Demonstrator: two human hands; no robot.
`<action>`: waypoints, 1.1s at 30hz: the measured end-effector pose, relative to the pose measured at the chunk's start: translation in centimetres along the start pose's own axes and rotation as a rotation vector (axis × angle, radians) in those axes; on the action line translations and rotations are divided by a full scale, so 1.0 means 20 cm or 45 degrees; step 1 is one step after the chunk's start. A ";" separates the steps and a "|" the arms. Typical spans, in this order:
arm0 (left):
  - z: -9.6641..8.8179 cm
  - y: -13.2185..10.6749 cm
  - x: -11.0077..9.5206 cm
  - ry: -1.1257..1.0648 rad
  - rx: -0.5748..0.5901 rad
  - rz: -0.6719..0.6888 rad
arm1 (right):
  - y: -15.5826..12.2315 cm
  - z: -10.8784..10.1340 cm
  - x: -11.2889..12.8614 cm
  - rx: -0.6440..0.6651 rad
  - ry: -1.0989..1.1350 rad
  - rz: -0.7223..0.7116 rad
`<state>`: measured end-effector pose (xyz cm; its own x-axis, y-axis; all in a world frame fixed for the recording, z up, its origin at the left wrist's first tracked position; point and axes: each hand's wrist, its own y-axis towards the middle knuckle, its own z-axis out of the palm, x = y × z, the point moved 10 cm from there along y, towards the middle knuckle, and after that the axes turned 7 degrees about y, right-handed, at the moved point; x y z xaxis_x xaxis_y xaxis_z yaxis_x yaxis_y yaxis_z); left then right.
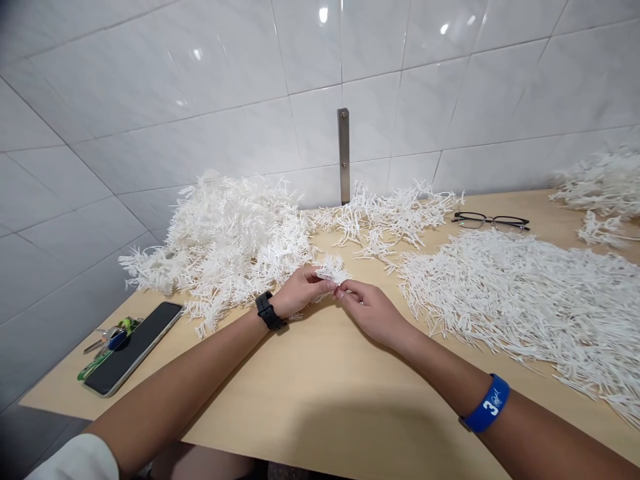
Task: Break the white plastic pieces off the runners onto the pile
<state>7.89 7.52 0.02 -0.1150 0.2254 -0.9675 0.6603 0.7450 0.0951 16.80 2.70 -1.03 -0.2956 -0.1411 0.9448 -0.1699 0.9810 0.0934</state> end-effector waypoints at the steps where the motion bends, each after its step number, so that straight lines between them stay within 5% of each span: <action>1: 0.00 0.00 0.00 0.000 -0.002 -0.011 | 0.00 0.00 0.00 -0.008 -0.002 -0.004; 8: -0.04 -0.01 0.04 0.050 -0.089 -0.111 | 0.00 0.00 0.00 0.004 0.012 0.050; 33: 0.02 0.00 0.03 -0.170 -0.005 -0.068 | 0.00 0.00 -0.03 -0.023 0.011 0.133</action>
<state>8.01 7.44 -0.68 -0.0502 0.1000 -0.9937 0.6529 0.7563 0.0431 16.99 2.72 -1.66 -0.3024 -0.0368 0.9525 -0.1218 0.9925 -0.0004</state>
